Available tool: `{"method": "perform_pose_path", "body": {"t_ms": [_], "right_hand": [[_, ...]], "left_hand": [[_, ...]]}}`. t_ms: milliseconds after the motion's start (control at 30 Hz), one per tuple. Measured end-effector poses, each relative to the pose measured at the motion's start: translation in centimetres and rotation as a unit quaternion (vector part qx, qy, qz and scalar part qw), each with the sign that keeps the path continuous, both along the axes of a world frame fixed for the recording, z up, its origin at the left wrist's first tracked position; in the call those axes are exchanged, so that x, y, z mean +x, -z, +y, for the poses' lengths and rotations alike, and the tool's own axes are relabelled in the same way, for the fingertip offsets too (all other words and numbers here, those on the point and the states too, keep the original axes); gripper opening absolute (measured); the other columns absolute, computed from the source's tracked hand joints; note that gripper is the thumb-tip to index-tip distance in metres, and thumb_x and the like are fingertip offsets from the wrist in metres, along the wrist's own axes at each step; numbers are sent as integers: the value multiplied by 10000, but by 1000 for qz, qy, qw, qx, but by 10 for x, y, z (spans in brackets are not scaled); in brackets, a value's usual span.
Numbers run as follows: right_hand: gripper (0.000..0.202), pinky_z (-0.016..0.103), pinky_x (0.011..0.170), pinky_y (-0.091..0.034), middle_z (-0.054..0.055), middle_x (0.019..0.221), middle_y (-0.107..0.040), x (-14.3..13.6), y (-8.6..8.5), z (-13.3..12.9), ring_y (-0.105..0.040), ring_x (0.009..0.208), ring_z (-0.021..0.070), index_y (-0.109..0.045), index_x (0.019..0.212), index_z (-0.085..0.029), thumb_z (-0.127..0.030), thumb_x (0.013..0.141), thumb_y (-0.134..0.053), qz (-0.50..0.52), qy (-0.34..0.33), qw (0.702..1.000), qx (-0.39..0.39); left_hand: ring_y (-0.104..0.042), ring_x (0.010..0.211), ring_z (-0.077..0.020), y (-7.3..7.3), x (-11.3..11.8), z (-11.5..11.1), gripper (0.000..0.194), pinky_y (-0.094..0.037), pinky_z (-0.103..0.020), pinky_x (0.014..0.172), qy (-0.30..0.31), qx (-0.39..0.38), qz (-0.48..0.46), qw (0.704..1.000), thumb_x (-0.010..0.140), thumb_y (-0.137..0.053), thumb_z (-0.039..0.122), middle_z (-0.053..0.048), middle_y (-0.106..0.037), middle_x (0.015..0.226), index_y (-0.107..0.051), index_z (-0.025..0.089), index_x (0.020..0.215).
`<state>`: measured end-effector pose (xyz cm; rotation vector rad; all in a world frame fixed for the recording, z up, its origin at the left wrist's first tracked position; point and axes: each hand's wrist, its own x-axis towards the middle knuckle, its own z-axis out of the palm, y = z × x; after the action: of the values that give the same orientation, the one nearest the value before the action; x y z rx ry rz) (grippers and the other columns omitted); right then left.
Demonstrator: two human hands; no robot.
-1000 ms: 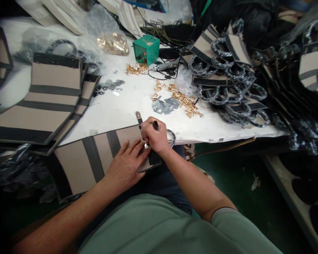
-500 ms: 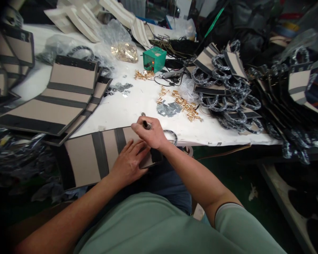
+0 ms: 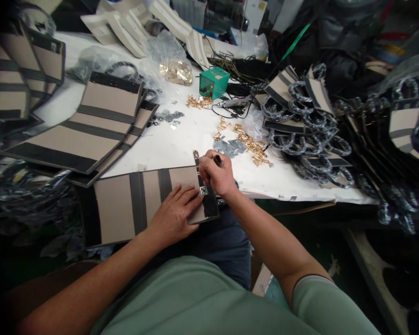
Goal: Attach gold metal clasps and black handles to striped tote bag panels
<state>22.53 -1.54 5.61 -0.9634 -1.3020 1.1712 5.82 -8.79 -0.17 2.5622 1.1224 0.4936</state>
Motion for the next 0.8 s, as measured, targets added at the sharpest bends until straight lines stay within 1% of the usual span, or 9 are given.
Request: {"method": "perform_pose_path", "body": {"t_ms": [67, 167, 267, 367, 500, 567, 633, 700, 800], "right_hand": [[412, 273, 438, -322, -61, 515, -416, 0, -3, -4, -352, 431, 112, -428, 648, -258, -538, 859, -644, 30, 7, 999, 17], [427, 284, 477, -361, -42, 534, -446, 0, 5, -12, -390, 478, 124, -463, 636, -251, -566, 846, -660, -15, 7, 1000, 19], [414, 282, 490, -356, -36, 536, -455, 1, 18, -15, -389, 499, 125, -487, 619, -239, -530, 856, -660, -53, 14, 998, 6], [392, 281, 501, -358, -26, 569, -485, 0, 26, -11, -411, 525, 130, -502, 634, -235, -512, 852, -673, -43, 22, 999, 20], [366, 272, 486, -336, -41, 529, -468, -3, 26, -4, -385, 488, 121, -487, 627, -233, -443, 886, -636, -30, 32, 999, 26], [360, 265, 481, -331, -48, 513, -463, 3, 23, -10, -385, 476, 115, -488, 623, -227, -414, 893, -636, -45, 31, 998, 18], [359, 257, 472, -330, -49, 521, -477, 16, 21, -28, -396, 472, 110, -498, 635, -221, -417, 886, -664, -46, 56, 997, 4], [378, 251, 444, -321, -51, 512, -479, 34, 27, -58, -391, 448, 107, -499, 650, -220, -455, 888, -677, -23, 112, 993, -36], [437, 240, 394, -314, -46, 487, -477, 53, 53, -107, -397, 410, 105, -513, 656, -212, -547, 886, -673, -24, 180, 965, -188]], "left_hand": [[-426, 1439, -355, 2, 0, 1, 717, -237, -573, 1265, 5, 3, 2, 1000, 745, -789, 345, -161, -569, 1462, -583, 174, 1410], [-443, 1426, -353, 3, 1, 1, 690, -234, -567, 1266, -6, 9, 6, 1000, 762, -770, 362, -163, -569, 1453, -588, 185, 1404], [-462, 1408, -347, 2, 2, 0, 680, -239, -555, 1269, -10, 7, 15, 1000, 769, -761, 372, -166, -578, 1437, -590, 174, 1397], [-444, 1422, -348, 1, 2, 0, 687, -233, -556, 1272, -5, 7, 26, 1000, 767, -764, 376, -166, -557, 1465, -588, 166, 1397], [-456, 1414, -348, 0, 3, -1, 683, -231, -546, 1276, -13, 11, 31, 999, 761, -764, 359, -168, -569, 1449, -592, 156, 1390], [-462, 1409, -351, -1, 3, -2, 680, -238, -549, 1273, -14, 10, 31, 999, 758, -766, 359, -167, -576, 1442, -595, 155, 1384], [-446, 1425, -352, 0, 3, -2, 679, -242, -558, 1271, -12, 11, 26, 1000, 760, -765, 352, -165, -571, 1453, -589, 157, 1386], [-432, 1440, -347, 1, 2, -3, 679, -245, -559, 1271, -14, 18, 15, 1000, 761, -763, 333, -166, -567, 1460, -582, 158, 1392], [-442, 1437, -342, 3, 2, -4, 655, -258, -550, 1270, -18, 29, -2, 999, 760, -761, 314, -156, -582, 1444, -596, 169, 1376]]}}
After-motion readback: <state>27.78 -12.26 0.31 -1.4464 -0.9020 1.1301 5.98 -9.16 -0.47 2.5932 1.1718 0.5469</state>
